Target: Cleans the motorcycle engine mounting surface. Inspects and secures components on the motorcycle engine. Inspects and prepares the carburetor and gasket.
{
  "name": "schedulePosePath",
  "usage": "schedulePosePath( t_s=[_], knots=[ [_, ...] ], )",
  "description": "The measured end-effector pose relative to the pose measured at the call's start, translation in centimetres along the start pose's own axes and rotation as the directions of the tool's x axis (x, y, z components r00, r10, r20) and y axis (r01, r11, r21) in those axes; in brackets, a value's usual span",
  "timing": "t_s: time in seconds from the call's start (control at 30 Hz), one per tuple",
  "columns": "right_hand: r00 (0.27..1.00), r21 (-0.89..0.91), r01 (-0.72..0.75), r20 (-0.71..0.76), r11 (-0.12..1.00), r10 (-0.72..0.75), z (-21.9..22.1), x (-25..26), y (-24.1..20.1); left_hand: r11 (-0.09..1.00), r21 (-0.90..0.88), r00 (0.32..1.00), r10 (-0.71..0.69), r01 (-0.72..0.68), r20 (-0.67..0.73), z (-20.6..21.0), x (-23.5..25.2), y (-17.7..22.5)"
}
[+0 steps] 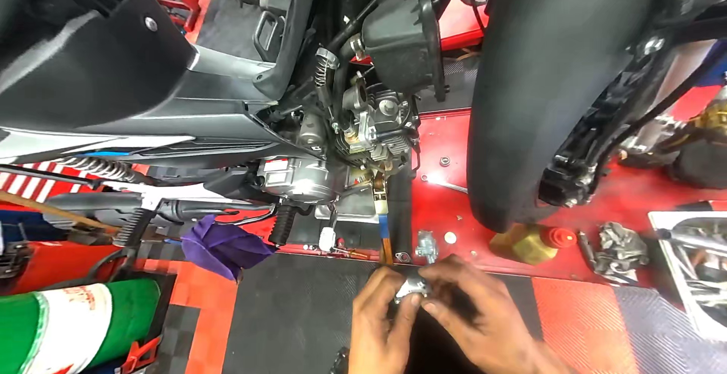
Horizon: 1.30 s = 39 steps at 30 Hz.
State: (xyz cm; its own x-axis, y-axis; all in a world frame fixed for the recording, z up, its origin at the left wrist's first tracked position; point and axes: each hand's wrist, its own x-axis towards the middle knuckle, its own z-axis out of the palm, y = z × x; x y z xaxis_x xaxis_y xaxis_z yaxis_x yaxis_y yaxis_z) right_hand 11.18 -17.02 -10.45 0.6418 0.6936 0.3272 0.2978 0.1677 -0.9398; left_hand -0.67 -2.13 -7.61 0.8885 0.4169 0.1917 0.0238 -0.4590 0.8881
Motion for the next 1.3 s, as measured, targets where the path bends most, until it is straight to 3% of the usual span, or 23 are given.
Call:
schedulePosePath(
  t_s=[0.37,0.63,0.7,0.77,0.93,1.13,1.3],
  knots=[
    [0.999,0.032,-0.034,0.042,0.999,0.032,0.5,0.2,0.6,0.998,0.065,1.0,0.005,-0.005,-0.008,-0.6,0.3,-0.5],
    [0.971,0.101,-0.121,0.22,0.988,0.096,0.9,2.5,1.1,0.978,0.19,0.994,-0.067,0.082,-0.081,-3.7,0.7,-3.1],
    [0.954,0.214,-0.251,0.22,0.944,0.203,0.3,5.0,0.1,0.964,0.226,0.988,-0.119,0.139,-0.1,-5.5,0.5,-4.5],
    [0.949,0.374,-0.316,0.124,0.872,0.291,0.3,8.4,-0.5,0.946,0.262,0.979,-0.161,0.189,-0.126,-7.1,-0.2,-5.5],
    [0.952,0.641,-0.212,-0.035,0.737,0.305,2.4,16.6,-0.1,0.909,0.339,0.97,-0.214,0.242,-0.117,-8.4,-1.9,-6.2],
    [0.926,0.852,-0.223,0.034,0.473,0.375,4.7,22.5,0.1,0.888,0.413,0.979,-0.193,0.201,-0.06,-7.1,-3.6,-6.4],
    [0.908,0.867,-0.247,0.05,0.433,0.417,4.5,24.2,0.5,0.862,0.463,0.976,-0.217,0.206,-0.03,-6.5,-5.2,-6.9]
  ],
)
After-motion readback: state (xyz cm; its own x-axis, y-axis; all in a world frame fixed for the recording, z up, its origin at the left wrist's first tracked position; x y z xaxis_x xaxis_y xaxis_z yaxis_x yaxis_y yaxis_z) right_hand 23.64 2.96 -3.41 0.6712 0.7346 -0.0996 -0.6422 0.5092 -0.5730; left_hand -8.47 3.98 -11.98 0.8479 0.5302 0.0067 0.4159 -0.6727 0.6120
